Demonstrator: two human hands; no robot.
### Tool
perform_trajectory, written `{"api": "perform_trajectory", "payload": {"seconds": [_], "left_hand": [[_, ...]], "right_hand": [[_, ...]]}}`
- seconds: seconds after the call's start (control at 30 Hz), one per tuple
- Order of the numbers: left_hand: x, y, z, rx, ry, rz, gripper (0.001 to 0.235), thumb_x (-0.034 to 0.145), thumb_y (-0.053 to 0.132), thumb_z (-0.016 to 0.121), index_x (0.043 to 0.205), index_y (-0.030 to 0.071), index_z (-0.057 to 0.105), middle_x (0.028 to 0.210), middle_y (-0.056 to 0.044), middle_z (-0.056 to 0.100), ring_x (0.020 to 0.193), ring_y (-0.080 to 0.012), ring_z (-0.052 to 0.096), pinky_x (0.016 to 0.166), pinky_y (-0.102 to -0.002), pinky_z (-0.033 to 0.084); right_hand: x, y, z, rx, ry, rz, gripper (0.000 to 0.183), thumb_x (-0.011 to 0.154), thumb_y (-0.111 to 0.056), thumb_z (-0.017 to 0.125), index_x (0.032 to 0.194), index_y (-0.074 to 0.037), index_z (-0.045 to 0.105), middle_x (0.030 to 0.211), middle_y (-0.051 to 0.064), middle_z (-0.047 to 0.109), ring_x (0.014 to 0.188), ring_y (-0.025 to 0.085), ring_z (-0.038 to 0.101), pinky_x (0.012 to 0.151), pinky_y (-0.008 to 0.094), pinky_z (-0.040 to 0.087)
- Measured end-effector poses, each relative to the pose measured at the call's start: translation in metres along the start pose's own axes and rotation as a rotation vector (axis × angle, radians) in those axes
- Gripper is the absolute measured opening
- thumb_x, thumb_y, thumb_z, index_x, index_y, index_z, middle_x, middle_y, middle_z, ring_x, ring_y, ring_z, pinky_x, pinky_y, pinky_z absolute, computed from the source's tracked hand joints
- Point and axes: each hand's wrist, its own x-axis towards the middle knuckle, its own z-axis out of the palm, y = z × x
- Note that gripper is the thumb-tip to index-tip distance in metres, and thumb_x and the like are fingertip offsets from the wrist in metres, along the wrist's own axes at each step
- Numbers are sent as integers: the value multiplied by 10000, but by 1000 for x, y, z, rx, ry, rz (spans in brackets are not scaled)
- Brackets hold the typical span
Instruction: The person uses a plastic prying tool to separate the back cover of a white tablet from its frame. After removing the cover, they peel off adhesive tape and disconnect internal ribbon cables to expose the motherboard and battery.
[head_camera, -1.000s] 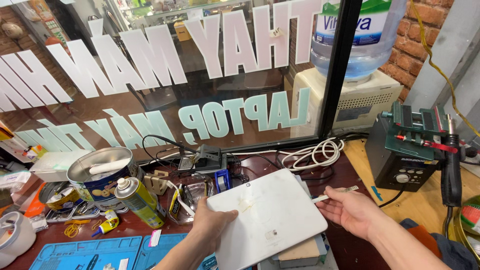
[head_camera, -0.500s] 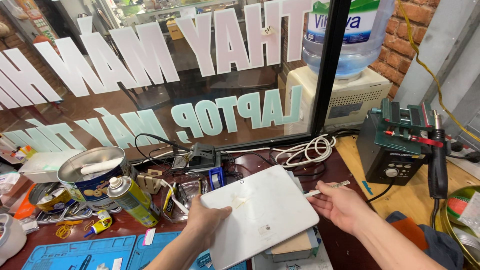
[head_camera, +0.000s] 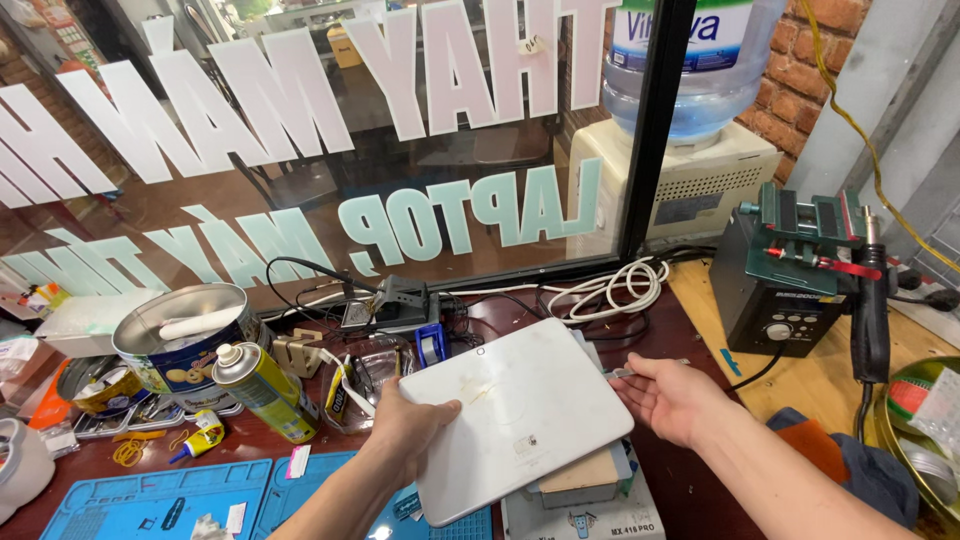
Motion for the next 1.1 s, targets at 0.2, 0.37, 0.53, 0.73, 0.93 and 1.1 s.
{"api": "perform_trajectory", "payload": {"seconds": [0.2, 0.37, 0.53, 0.73, 0.93, 1.1], "left_hand": [[6, -3, 0, -13, -20, 11, 821, 853, -29, 738, 1481, 62, 216, 1139, -276, 667, 825, -369, 774, 664, -541, 693], [4, -3, 0, 26, -14, 12, 831, 866, -21, 724, 1489, 59, 179, 1129, -296, 665, 829, -384, 766, 664, -560, 681], [0, 0, 2, 50, 5, 14, 857, 864, -17, 733, 1507, 57, 172, 1124, -292, 661, 807, -368, 769, 647, -535, 688], [-3, 2, 2, 76, 8, -13, 946, 874, -12, 717, 1564, 111, 81, 1124, -291, 657, 808, -363, 762, 659, -519, 686], [0, -1, -4, 55, -18, 19, 811, 864, 5, 737, 1485, 56, 218, 1131, -274, 655, 811, -347, 771, 653, -518, 695], [1, -2, -2, 29, -6, 5, 811, 863, -13, 734, 1479, 70, 212, 1146, -284, 663, 838, -366, 765, 671, -531, 683]], "right_hand": [[-9, -3, -3, -101, -108, -118, 178, 985, -222, 611, 1008, -46, 588, 992, 100, 678, 934, 224, 681, 893, 382, 585], [-8, -2, 2, -71, -91, -116, 181, 992, -192, 625, 1017, -16, 589, 999, 130, 670, 933, 245, 683, 867, 383, 589], [-3, -12, 10, -87, 25, 14, 186, 1003, -172, 608, 1049, 8, 601, 1009, 122, 657, 957, 249, 684, 920, 395, 597], [-29, -13, 9, -167, -133, -114, 192, 993, -210, 603, 1033, -23, 600, 991, 102, 676, 942, 233, 688, 917, 396, 589], [-56, -12, 22, -447, 62, -262, 196, 936, -55, 494, 1049, -47, 654, 921, 82, 653, 733, 162, 574, 639, 319, 516], [-93, -10, 30, -876, 125, -191, 180, 904, -152, 671, 826, 6, 634, 670, 27, 500, 468, 108, 299, 411, 296, 209]]}}
